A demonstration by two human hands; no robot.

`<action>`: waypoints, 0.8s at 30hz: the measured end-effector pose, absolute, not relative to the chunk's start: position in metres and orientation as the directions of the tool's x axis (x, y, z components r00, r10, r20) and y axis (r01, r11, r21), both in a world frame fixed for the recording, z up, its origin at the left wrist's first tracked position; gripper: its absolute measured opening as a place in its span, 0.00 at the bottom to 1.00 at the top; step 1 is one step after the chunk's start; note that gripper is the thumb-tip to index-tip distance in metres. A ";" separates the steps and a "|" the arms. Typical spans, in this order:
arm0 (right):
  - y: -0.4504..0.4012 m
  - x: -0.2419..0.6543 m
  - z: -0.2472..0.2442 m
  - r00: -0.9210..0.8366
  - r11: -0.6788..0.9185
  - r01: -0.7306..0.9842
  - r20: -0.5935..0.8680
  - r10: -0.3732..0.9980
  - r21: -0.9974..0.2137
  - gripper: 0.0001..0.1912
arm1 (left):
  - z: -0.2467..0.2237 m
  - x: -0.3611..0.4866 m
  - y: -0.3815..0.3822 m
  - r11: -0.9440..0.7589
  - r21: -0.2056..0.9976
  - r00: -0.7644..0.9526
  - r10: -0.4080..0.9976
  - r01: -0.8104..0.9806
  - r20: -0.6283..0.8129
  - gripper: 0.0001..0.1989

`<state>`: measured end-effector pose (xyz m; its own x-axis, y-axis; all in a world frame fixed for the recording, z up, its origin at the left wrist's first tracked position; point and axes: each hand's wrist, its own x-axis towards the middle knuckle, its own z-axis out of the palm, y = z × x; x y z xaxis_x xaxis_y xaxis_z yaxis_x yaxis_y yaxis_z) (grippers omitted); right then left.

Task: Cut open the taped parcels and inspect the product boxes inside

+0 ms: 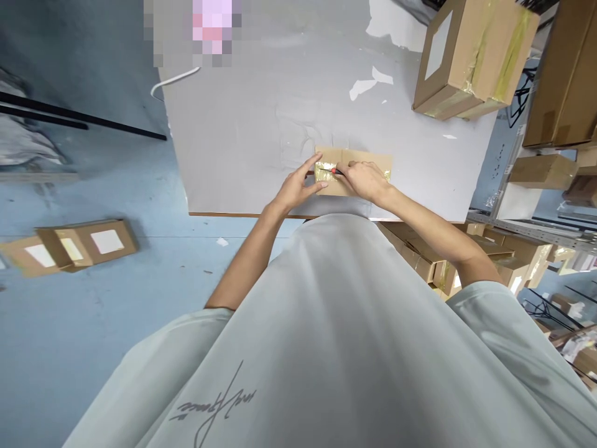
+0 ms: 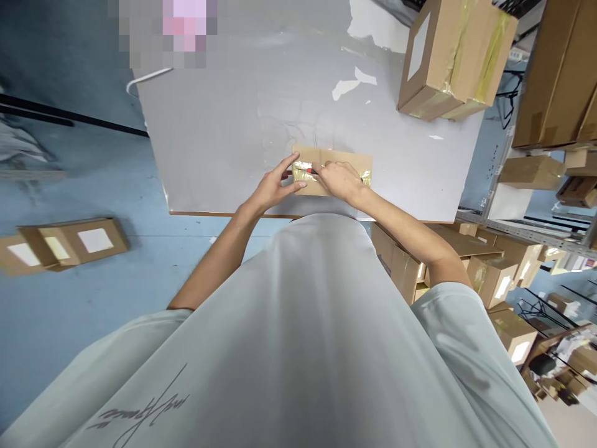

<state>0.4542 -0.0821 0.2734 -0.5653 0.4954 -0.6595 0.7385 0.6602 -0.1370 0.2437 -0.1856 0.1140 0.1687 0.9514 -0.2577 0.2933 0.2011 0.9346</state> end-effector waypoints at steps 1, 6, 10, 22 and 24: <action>-0.081 0.454 0.273 -0.573 0.663 0.735 -0.656 0.491 -0.145 0.27 | 0.116 0.243 -0.186 0.210 0.931 0.164 0.950 0.298 -0.267 0.57; -0.077 0.447 0.271 -0.589 0.682 0.713 -0.667 0.457 -0.163 0.27 | 0.122 0.243 -0.185 0.227 0.926 0.153 0.947 0.303 -0.283 0.56; -0.076 0.446 0.271 -0.588 0.691 0.706 -0.674 0.447 -0.157 0.27 | 0.124 0.243 -0.184 0.226 0.928 0.160 0.946 0.296 -0.282 0.57; -0.090 0.417 0.278 -0.505 0.637 0.765 -0.703 0.502 -0.094 0.26 | 0.118 0.240 -0.180 0.234 0.940 0.169 0.945 0.250 -0.280 0.58; -0.090 0.416 0.277 -0.522 0.641 0.758 -0.703 0.483 -0.123 0.25 | 0.119 0.240 -0.180 0.236 0.935 0.172 0.942 0.265 -0.287 0.57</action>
